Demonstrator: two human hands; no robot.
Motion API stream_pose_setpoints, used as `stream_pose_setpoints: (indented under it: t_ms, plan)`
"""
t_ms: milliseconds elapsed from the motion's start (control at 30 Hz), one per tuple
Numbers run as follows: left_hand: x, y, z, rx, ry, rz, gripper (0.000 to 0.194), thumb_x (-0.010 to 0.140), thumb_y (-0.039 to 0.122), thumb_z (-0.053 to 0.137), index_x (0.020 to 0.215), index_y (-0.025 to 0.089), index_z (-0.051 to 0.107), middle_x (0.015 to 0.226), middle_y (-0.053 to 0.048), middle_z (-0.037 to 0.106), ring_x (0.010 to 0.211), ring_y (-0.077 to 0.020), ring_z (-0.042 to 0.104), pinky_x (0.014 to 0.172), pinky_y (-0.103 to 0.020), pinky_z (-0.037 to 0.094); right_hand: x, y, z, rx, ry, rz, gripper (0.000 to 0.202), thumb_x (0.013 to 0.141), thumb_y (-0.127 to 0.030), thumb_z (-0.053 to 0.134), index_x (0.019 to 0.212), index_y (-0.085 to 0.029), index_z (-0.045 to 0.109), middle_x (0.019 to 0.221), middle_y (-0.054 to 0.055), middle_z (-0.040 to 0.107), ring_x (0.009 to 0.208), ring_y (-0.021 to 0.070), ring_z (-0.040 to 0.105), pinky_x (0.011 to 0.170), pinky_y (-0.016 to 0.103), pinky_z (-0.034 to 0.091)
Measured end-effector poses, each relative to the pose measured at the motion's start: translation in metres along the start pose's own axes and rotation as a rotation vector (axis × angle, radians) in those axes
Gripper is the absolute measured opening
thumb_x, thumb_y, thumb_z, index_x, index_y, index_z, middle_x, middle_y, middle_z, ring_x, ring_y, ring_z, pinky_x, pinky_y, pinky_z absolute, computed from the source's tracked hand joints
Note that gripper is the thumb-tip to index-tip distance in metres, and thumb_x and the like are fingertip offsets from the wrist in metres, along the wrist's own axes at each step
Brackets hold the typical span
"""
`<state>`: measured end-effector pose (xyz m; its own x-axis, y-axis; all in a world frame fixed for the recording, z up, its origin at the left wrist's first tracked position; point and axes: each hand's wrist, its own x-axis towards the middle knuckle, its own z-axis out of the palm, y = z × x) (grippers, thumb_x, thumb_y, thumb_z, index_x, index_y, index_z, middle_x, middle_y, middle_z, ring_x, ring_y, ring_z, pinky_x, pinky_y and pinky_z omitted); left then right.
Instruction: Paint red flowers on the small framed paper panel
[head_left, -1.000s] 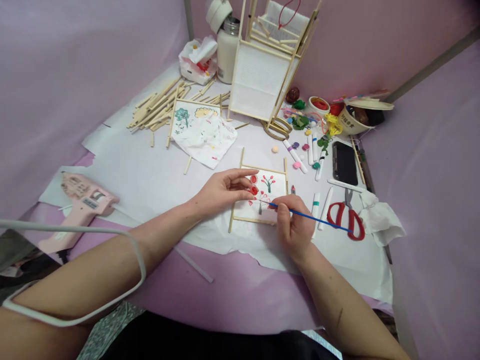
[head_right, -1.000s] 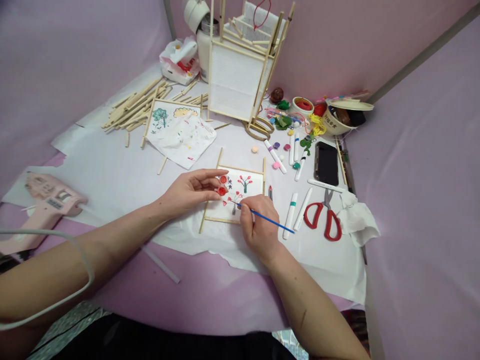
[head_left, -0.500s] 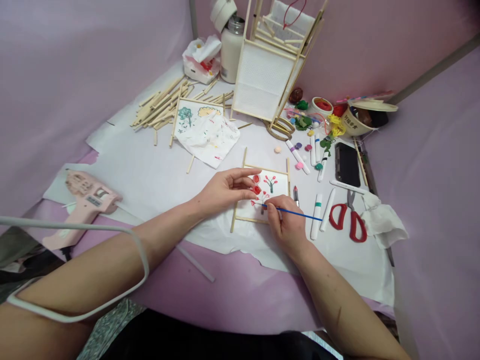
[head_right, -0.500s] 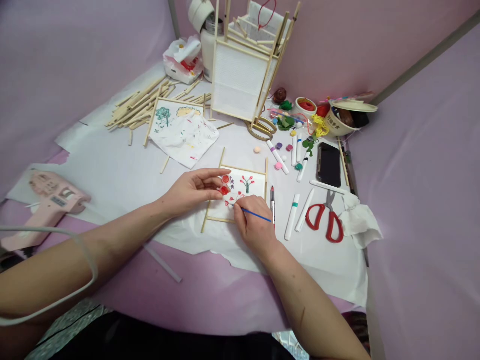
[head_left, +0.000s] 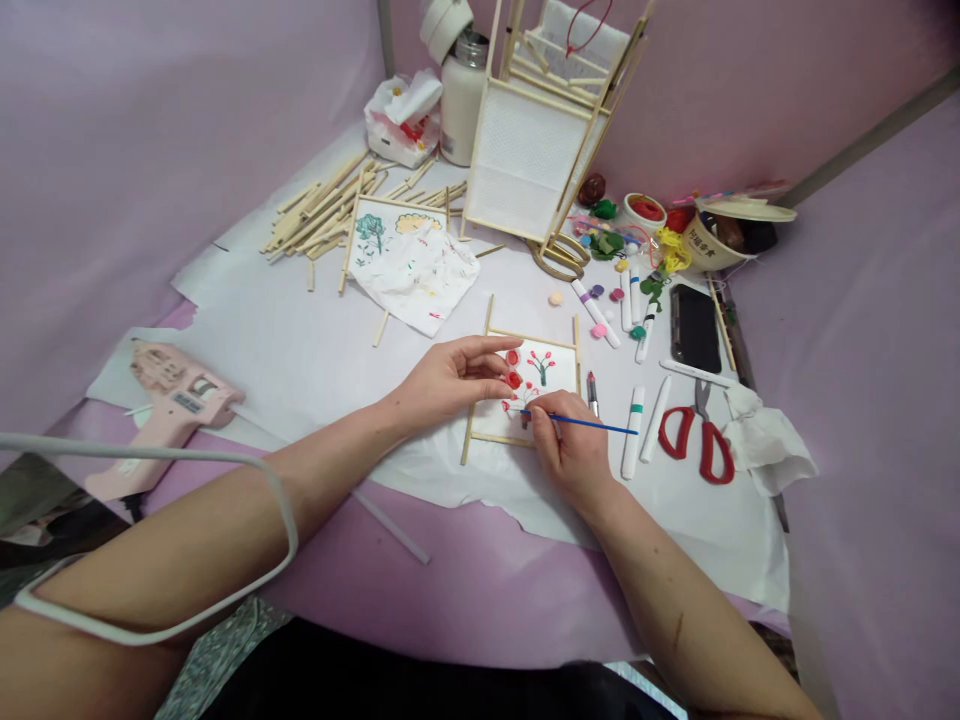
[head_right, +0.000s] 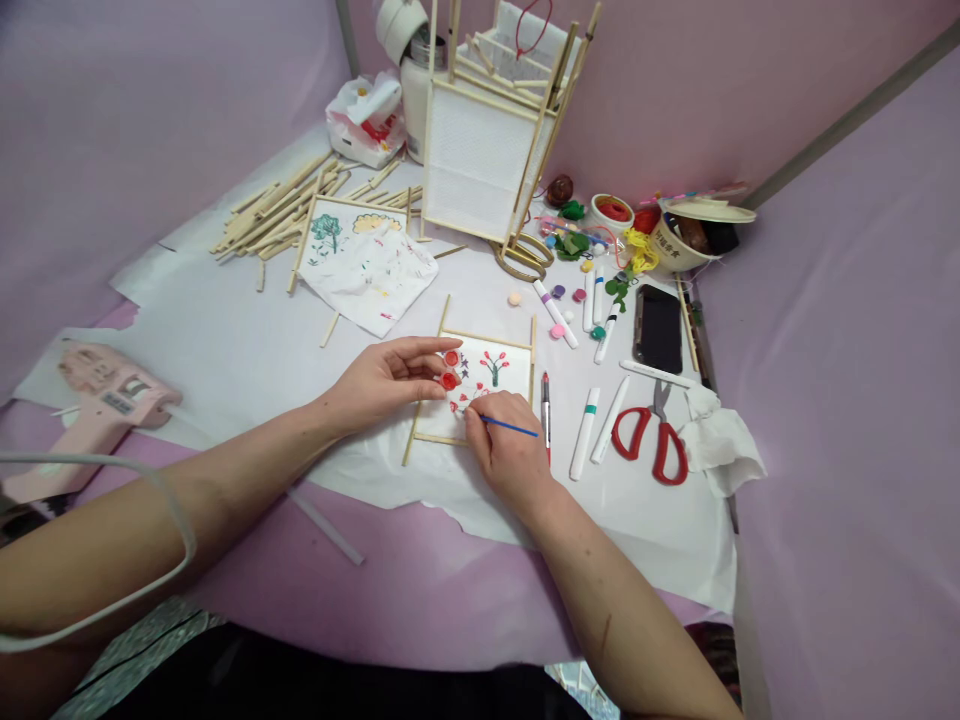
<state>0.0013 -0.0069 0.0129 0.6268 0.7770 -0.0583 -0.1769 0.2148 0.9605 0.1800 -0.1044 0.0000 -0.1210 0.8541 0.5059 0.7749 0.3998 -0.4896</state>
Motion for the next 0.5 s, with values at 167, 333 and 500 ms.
stream_pose_setpoints:
  t_ms: [167,333,500]
  plan:
    - [-0.0002,0.0003,0.0002,0.009,0.008,-0.005,0.055,0.065,0.018,0.083,0.117,0.019,0.068,0.086,-0.001,0.070,0.088,-0.0172,0.067,0.091,-0.036,0.050,0.0002,0.0004,-0.0004,-0.002,0.017,0.011,0.013,0.096,-0.021,0.046,0.087,-0.022,0.057,0.077,0.003,0.065,0.073,0.0176,0.058,0.068,0.032,0.044]
    - [-0.0005,0.0002,0.0005,0.012,0.011,-0.002,0.054,0.065,0.017,0.082,0.117,0.019,0.068,0.086,-0.001,0.070,0.089,-0.0176,0.067,0.091,-0.036,0.050,-0.0006,0.0008,0.0005,0.000,-0.008,0.035,0.014,0.096,-0.023,0.047,0.086,-0.022,0.056,0.077,0.003,0.065,0.073,0.0178,0.059,0.068,0.032,0.045]
    - [0.0001,-0.0004,0.0001,0.000,-0.002,0.000,0.054,0.065,0.017,0.083,0.117,0.019,0.068,0.086,0.000,0.070,0.088,-0.0162,0.067,0.092,-0.035,0.050,-0.0011,0.0020,0.0002,0.020,0.003,0.031,0.013,0.096,-0.022,0.047,0.087,-0.021,0.056,0.078,0.003,0.066,0.074,0.0179,0.059,0.069,0.032,0.045]
